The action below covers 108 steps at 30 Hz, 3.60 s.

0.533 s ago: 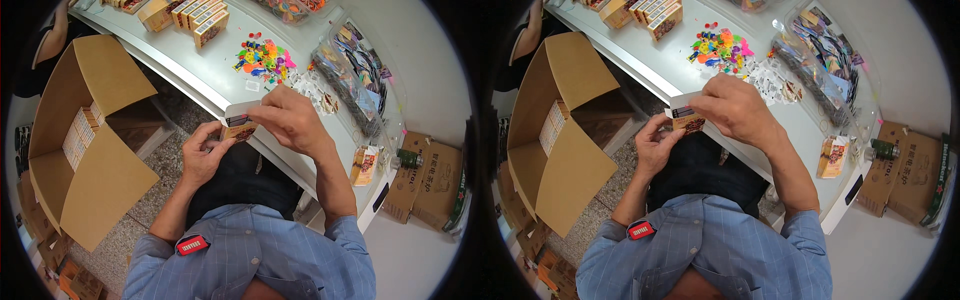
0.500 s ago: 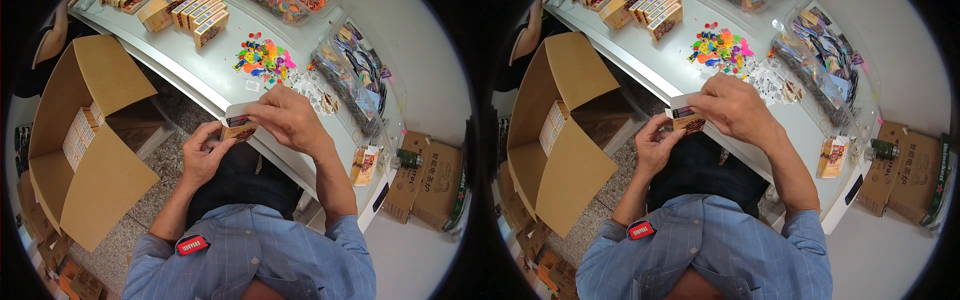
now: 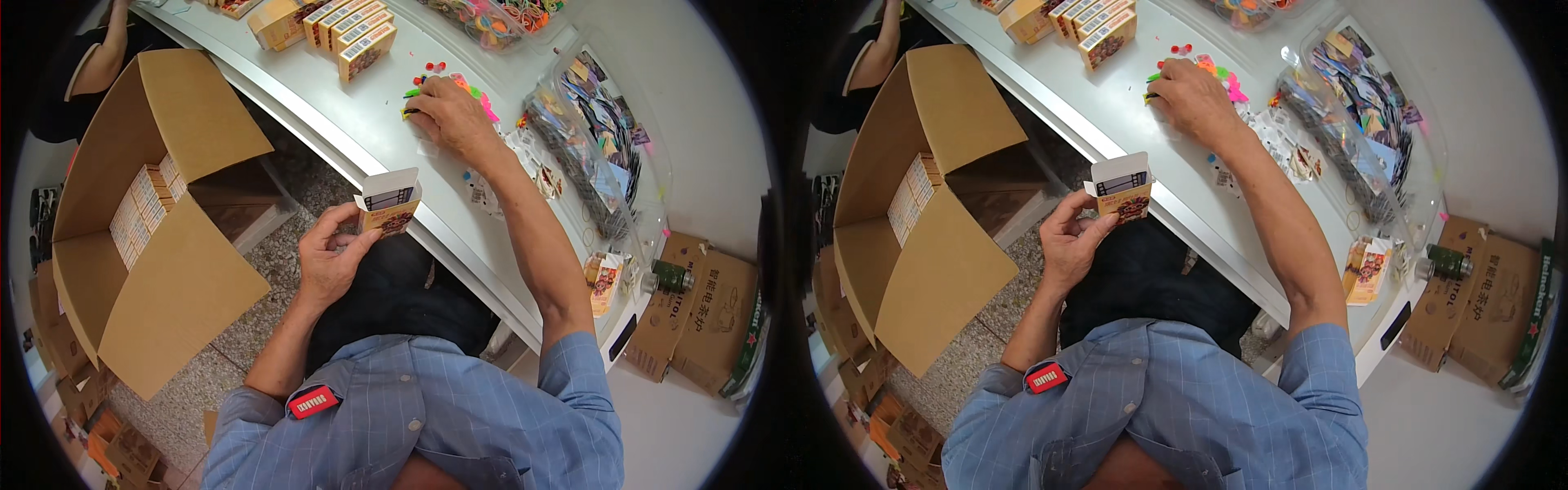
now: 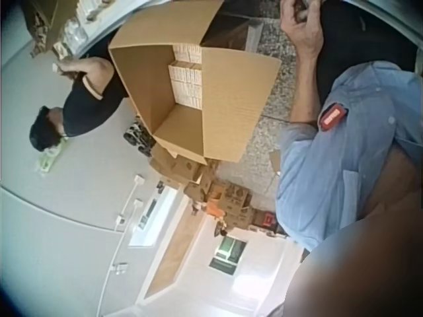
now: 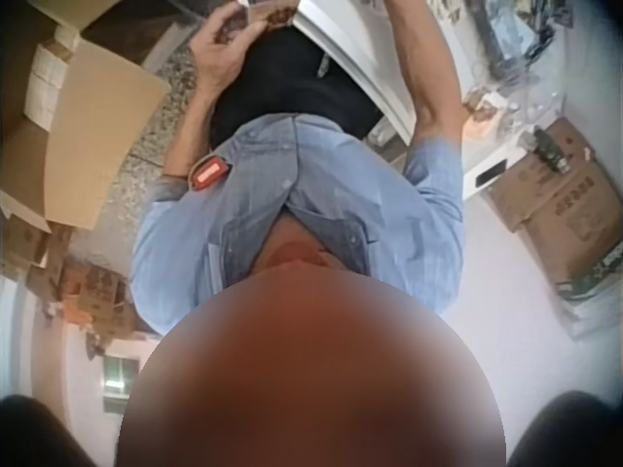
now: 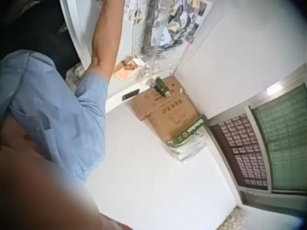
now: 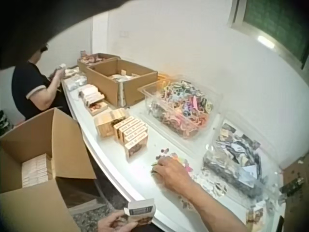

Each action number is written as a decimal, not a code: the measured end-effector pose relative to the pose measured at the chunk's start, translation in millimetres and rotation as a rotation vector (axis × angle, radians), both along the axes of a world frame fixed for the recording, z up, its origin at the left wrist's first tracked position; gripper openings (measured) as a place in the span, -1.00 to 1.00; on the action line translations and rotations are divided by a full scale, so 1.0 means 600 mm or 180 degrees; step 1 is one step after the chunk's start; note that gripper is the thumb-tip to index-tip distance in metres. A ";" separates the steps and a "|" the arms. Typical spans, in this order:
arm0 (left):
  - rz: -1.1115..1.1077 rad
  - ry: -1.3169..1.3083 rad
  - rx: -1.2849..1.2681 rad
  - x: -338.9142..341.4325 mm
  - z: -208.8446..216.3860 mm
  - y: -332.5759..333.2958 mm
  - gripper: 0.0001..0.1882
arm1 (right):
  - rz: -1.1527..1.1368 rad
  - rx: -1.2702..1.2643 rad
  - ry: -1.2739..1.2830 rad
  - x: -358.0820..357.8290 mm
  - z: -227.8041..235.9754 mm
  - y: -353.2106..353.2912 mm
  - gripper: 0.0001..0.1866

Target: Manually packing small decorative stickers and colorful components into small retail display boxes.

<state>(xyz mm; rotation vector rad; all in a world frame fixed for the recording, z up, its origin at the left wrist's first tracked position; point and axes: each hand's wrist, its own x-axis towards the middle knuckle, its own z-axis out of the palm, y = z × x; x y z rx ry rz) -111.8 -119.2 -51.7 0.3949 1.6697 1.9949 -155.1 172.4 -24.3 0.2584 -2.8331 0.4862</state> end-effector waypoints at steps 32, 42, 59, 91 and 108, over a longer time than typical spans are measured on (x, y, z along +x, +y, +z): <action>-0.0048 0.0438 0.0222 -0.003 0.016 0.023 -0.62 | 0.0000 -0.1706 0.0160 0.150 0.103 -0.067 -0.78; 0.0091 0.0227 0.0095 -0.002 0.006 0.008 -0.62 | -0.1273 -0.0177 0.0068 0.048 0.012 0.021 -0.71; 0.0298 0.0211 0.0158 -0.008 -0.003 0.006 -0.62 | -0.1585 -0.3009 0.0297 0.086 0.017 0.043 -0.70; 0.0212 0.0202 0.0146 0.012 -0.002 -0.006 -0.62 | -0.1116 0.0075 -0.0209 0.144 0.011 -0.026 -0.90; -0.0675 0.0241 0.0617 0.057 0.043 0.079 -0.65 | -0.1367 -0.3310 0.0452 0.342 0.119 -0.061 -0.79</action>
